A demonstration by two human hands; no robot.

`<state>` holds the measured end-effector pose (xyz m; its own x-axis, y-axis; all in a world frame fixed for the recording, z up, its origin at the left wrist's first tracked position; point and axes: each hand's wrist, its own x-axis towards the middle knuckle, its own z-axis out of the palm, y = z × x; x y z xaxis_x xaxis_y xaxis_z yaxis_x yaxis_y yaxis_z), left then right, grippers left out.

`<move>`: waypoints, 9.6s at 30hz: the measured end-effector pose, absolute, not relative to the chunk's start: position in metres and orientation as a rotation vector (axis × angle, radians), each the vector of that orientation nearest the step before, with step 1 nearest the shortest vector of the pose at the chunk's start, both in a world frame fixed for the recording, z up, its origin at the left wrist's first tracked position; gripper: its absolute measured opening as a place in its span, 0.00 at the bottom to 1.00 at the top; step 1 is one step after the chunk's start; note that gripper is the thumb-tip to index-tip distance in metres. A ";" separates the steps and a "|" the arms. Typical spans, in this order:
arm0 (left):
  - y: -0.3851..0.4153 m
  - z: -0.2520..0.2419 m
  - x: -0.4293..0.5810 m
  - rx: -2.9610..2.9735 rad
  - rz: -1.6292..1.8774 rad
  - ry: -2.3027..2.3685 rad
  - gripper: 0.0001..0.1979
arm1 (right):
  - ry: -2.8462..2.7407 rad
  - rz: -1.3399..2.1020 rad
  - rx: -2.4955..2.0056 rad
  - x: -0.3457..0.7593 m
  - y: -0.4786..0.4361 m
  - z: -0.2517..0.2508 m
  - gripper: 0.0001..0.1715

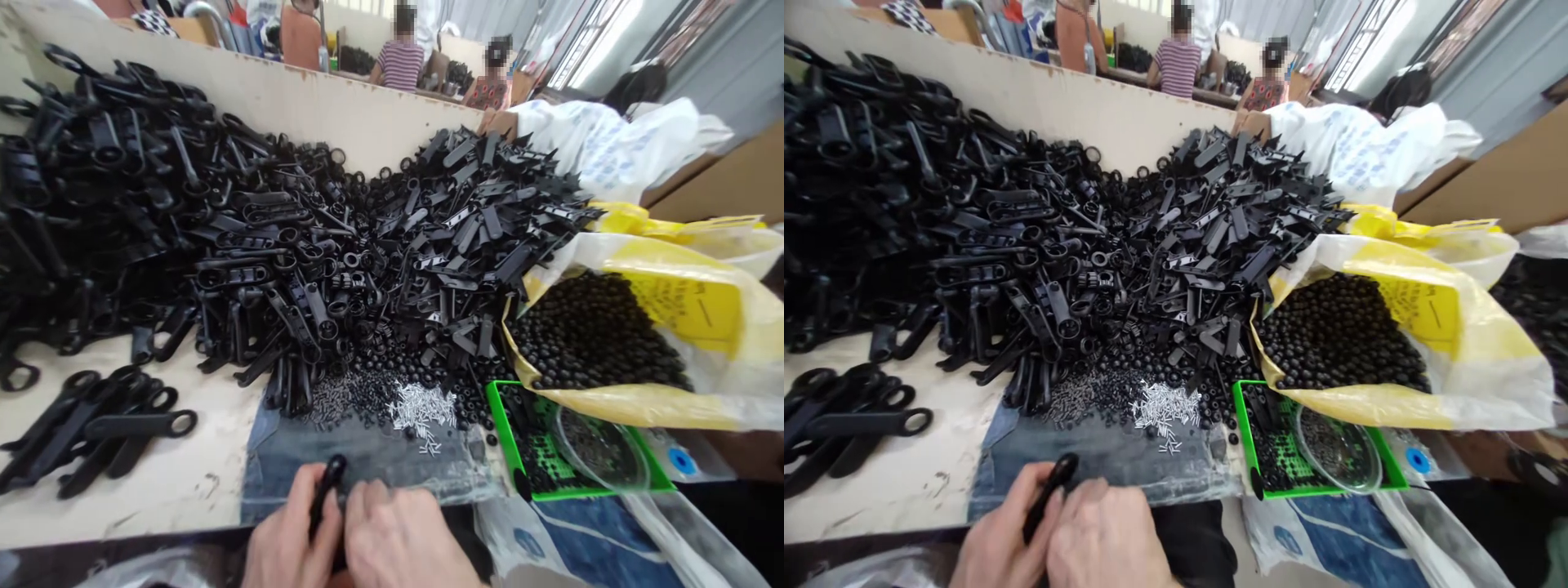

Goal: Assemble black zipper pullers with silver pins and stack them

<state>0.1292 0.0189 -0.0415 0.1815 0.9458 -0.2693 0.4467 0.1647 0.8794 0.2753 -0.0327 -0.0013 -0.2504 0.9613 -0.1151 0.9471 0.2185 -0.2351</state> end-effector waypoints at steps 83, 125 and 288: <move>0.016 -0.012 0.144 0.731 0.565 0.917 0.41 | -0.901 1.098 -1.446 0.300 -0.028 -0.017 0.21; 0.098 -0.034 0.017 2.360 0.880 2.205 0.11 | -1.382 1.056 -1.540 0.279 0.029 -0.019 0.17; 0.015 -0.006 0.109 0.837 0.124 1.047 0.51 | -1.357 1.328 -1.454 0.297 -0.016 -0.038 0.20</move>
